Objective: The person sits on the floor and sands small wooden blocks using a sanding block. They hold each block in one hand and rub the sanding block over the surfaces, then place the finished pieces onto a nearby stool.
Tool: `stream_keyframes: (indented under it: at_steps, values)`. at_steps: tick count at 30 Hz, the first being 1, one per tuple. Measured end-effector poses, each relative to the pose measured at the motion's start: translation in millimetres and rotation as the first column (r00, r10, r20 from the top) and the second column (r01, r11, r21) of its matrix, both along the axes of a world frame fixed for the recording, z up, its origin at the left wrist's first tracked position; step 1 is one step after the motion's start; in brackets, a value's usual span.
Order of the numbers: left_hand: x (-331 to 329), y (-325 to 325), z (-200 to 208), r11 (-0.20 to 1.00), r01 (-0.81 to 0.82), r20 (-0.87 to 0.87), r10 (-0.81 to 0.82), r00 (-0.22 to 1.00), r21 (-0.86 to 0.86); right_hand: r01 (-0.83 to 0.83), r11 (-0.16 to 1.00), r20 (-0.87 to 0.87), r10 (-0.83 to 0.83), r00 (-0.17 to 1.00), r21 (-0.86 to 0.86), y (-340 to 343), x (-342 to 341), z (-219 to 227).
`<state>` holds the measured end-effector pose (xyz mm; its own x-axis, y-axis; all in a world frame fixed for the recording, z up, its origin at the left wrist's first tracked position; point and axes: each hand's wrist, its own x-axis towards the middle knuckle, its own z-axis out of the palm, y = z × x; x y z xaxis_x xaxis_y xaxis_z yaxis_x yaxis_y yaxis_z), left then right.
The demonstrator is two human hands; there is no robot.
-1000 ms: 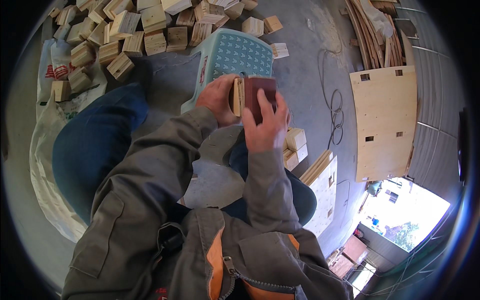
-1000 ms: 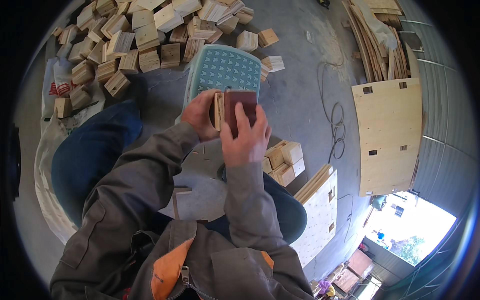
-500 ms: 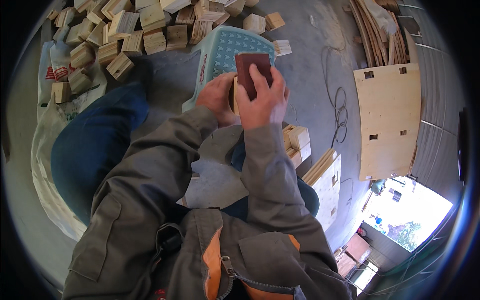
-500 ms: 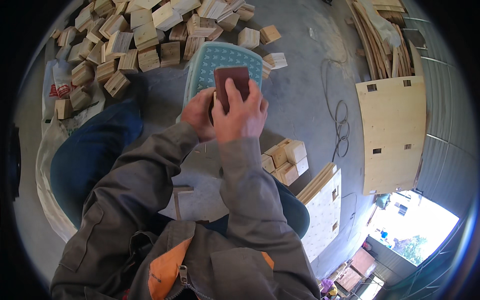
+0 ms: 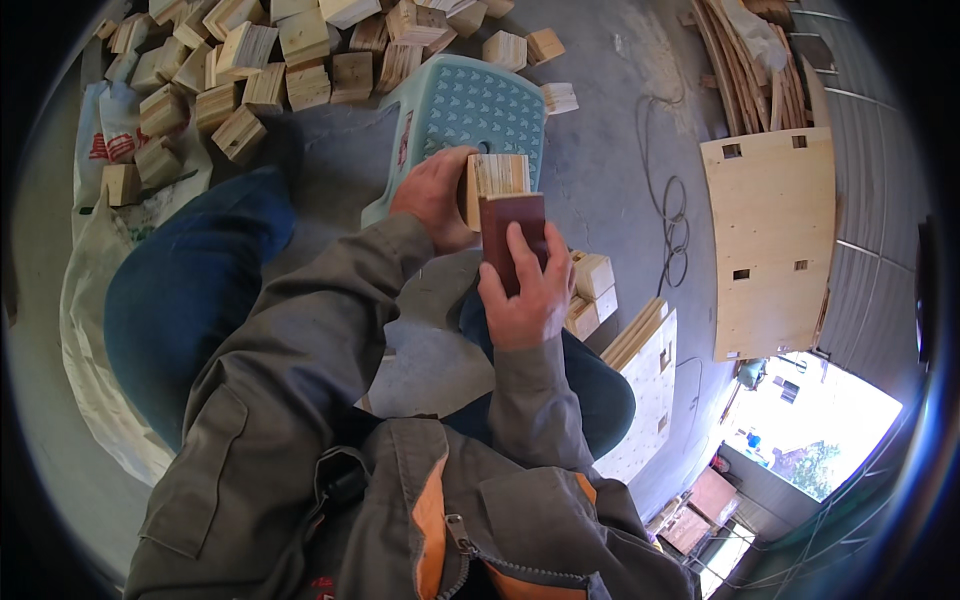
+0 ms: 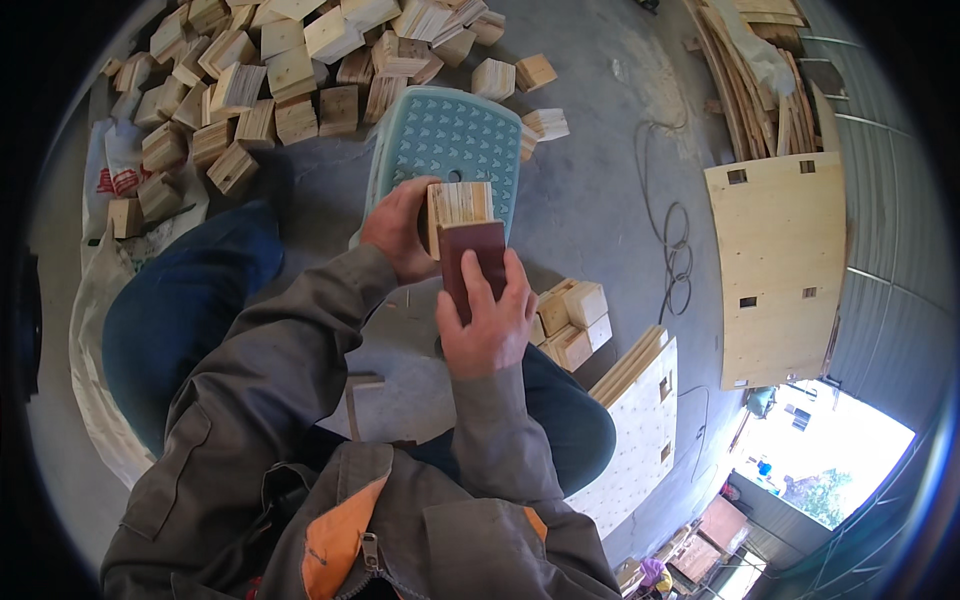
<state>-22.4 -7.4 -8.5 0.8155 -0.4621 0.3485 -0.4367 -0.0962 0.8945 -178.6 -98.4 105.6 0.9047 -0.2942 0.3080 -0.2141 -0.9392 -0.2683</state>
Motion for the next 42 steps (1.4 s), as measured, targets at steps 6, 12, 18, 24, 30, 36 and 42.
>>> stream_keyframes:
  at_steps: [6,12,18,24,30,36,42]
  values:
    - [-0.3,0.4,-2.5,1.000,0.026,0.006,-0.026,1.000,-0.014,-0.016,1.000,-0.018,0.016,1.000,0.008,3.4,-17.4,7.1]
    - [2.0,0.8,-12.8,1.000,0.022,0.003,-0.022,1.000,0.014,-0.040,0.999,0.102,0.041,0.994,-0.009,-20.3,89.6,-21.1]
    - [-3.2,0.6,1.9,0.999,0.019,-0.048,-0.016,0.999,0.050,0.154,0.988,-0.214,-0.150,0.965,0.004,-42.0,166.9,-2.7]
    - [-0.5,6.8,3.5,1.000,0.004,-0.037,-0.003,0.999,0.028,0.057,0.998,-0.036,-0.056,0.998,0.025,-26.9,101.0,-9.1]
    - [-0.9,0.0,4.5,1.000,-0.016,0.023,0.017,1.000,-0.019,0.019,0.999,0.025,-0.020,0.999,0.045,-8.8,-16.4,-7.3]
    - [0.2,0.2,6.0,1.000,-0.012,0.016,0.012,1.000,-0.009,0.024,0.999,0.021,-0.025,0.999,0.035,-16.9,-8.8,-4.9]
    - [0.0,3.7,1.3,1.000,-0.027,0.000,0.027,1.000,0.008,0.050,0.999,0.076,-0.050,0.996,0.000,-59.7,95.2,-25.9]
